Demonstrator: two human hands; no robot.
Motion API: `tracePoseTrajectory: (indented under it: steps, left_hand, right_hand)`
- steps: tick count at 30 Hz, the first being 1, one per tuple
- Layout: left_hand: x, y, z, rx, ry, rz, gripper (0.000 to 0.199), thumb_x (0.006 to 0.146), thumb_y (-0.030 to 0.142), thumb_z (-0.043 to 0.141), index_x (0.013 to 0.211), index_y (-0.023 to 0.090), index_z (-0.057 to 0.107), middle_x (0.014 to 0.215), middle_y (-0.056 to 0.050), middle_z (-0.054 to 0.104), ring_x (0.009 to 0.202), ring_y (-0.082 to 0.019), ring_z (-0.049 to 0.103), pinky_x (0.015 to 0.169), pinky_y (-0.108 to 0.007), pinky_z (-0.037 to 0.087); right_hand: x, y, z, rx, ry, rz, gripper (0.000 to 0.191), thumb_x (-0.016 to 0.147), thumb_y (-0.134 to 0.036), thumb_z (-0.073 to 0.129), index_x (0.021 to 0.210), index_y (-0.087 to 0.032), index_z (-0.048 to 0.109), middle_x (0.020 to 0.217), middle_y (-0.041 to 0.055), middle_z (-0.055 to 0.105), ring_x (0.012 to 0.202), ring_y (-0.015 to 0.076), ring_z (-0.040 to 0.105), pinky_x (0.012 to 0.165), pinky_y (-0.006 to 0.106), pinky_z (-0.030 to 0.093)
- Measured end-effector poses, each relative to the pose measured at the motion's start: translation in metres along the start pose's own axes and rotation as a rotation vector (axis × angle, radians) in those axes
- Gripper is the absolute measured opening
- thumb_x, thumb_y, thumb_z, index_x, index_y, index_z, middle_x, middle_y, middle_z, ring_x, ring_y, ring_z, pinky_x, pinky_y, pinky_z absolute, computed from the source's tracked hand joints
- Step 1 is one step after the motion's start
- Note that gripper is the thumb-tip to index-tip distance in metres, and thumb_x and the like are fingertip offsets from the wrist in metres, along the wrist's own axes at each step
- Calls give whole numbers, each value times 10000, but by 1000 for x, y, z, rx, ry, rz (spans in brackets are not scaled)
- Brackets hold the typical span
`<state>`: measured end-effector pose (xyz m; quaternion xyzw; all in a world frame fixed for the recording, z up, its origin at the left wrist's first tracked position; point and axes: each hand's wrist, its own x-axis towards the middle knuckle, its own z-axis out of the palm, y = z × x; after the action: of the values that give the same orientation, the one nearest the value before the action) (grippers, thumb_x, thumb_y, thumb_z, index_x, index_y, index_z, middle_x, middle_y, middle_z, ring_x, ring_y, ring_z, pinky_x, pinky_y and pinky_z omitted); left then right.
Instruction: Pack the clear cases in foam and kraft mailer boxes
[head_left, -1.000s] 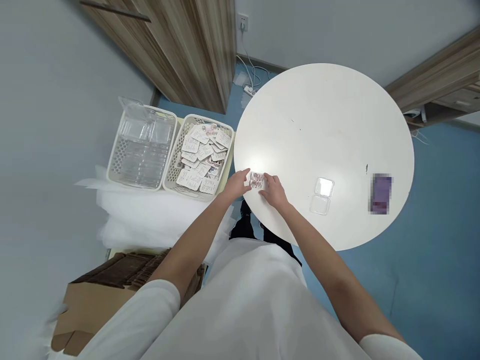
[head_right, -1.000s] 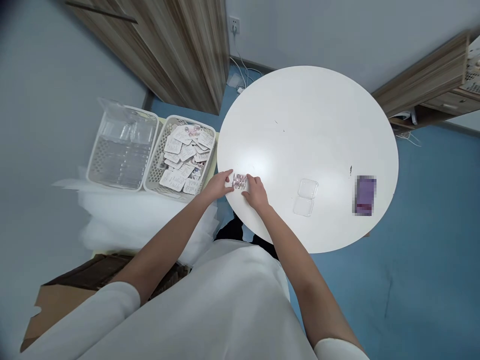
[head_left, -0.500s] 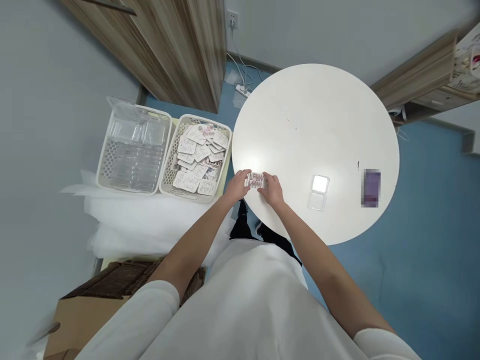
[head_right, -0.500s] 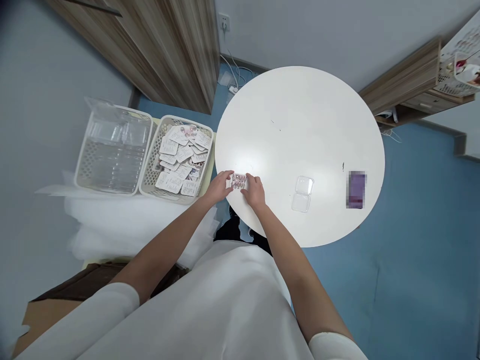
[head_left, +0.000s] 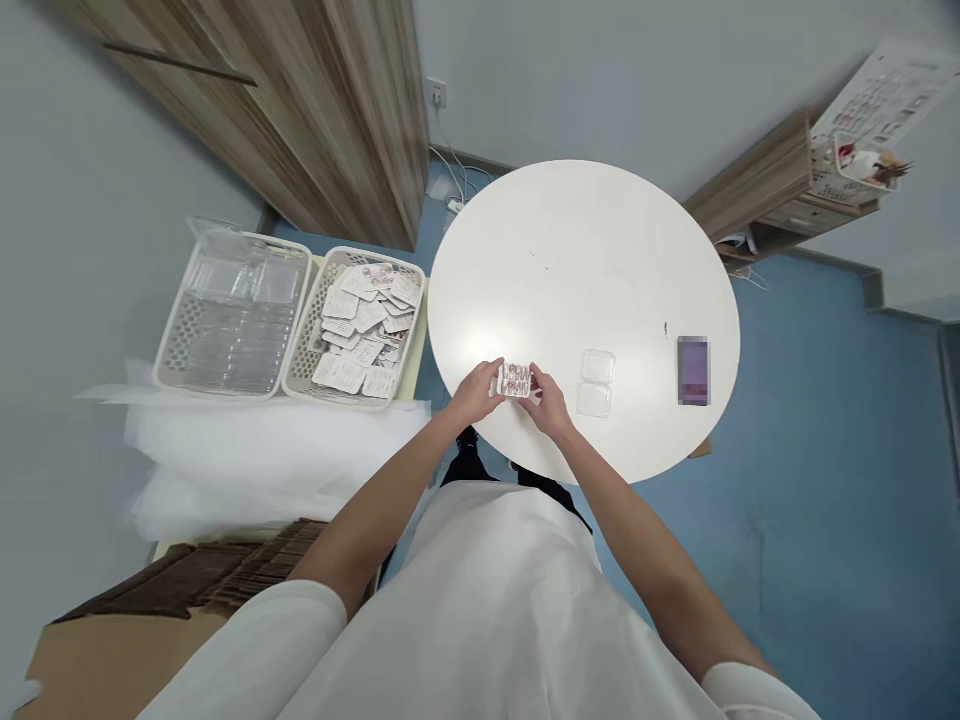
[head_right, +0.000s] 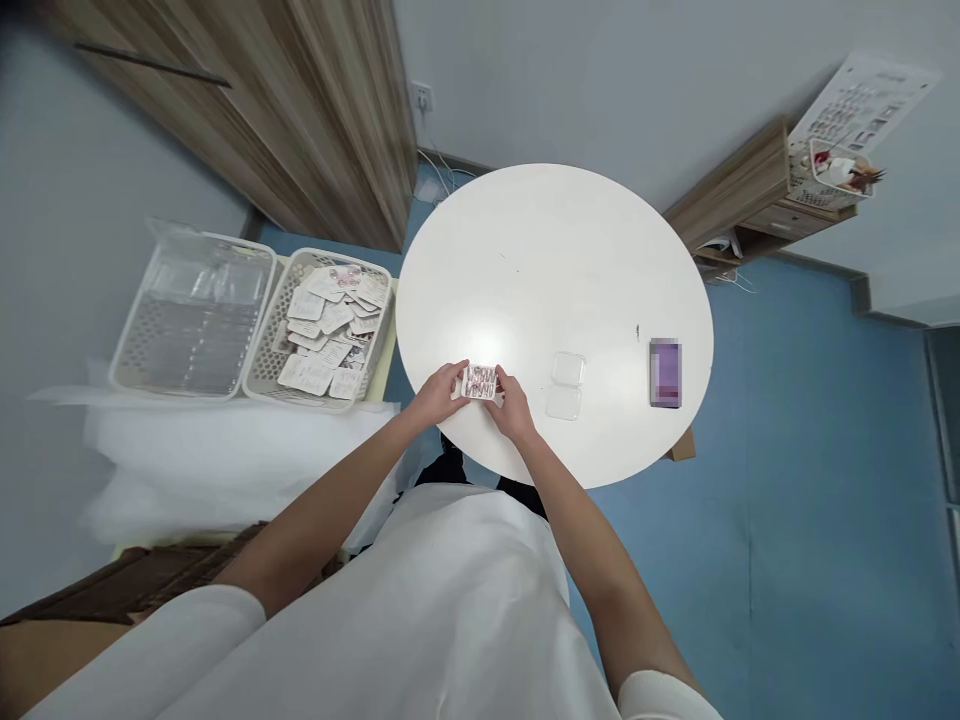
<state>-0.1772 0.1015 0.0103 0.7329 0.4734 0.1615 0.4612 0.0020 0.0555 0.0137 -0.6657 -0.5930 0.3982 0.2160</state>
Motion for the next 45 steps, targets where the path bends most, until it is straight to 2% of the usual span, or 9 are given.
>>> tracePoseTrajectory:
  steps: [5,11,15,19,26,33,39,42,45]
  left_hand:
    - [-3,30,33,-16,-28,29,642,697,253,601,1280,214,336,1017,-61,499,734,-156,497,654,-296,425]
    - [1,69,83,4,-95,90,631,681,274,607,1256,190,360,898,-39,508,738,-160,494,697,-307,426]
    - [18,88,109,65,-93,93,612,655,259,627,1219,193,400,952,-53,502,810,-180,500,740,-323,424]
    - [38,96,124,189,-59,60,606,607,270,672,1170,202,457,1023,-75,475,957,-239,455,818,-367,400]
    - [54,97,135,392,-79,-73,624,590,277,691,1166,230,456,1053,-74,459,975,-256,442,805,-376,389]
    - [59,88,138,426,-123,-59,621,642,263,649,1213,237,407,1061,-71,475,952,-242,454,772,-356,397]
    - [59,87,139,375,-137,-40,711,652,255,650,1283,251,324,1114,-73,477,996,-249,449,811,-374,385]
    - [52,86,141,291,-72,-98,806,644,284,664,1329,238,242,1145,-83,470,1053,-261,429,866,-405,362]
    - [43,84,147,110,-21,-208,735,685,300,629,1321,217,270,1128,-87,481,1005,-222,473,856,-374,388]
  right_hand:
    - [-31,29,-36,54,-21,-29,703,707,-269,581,1328,-279,251,1064,58,508,955,204,496,780,383,443]
    - [-63,77,-83,85,-35,-22,639,702,-262,579,1287,-272,321,1055,54,518,947,201,501,788,384,436]
    - [-66,104,-108,60,-24,-23,625,675,-276,610,1249,-260,363,1096,63,480,1023,223,455,855,405,405]
    - [-56,118,-122,-10,-25,-15,608,662,-274,622,1223,-259,389,1154,69,433,1121,252,374,909,414,367]
    - [-39,128,-122,-90,-71,-3,610,661,-234,612,1223,-240,374,1134,70,439,1089,247,397,865,383,393]
    - [-37,133,-111,-153,-44,7,518,682,-210,584,1172,-231,418,1120,70,454,1041,243,433,795,369,426]
    - [-40,132,-112,-101,-6,23,562,677,-224,587,1204,-241,391,1120,65,457,1041,236,454,828,385,425]
    - [-46,132,-113,-11,10,57,619,670,-250,595,1240,-243,353,1137,67,464,1000,224,479,825,387,434]
    - [-53,134,-109,131,44,164,630,679,-262,575,1260,-238,333,1155,72,468,890,185,524,788,368,457]
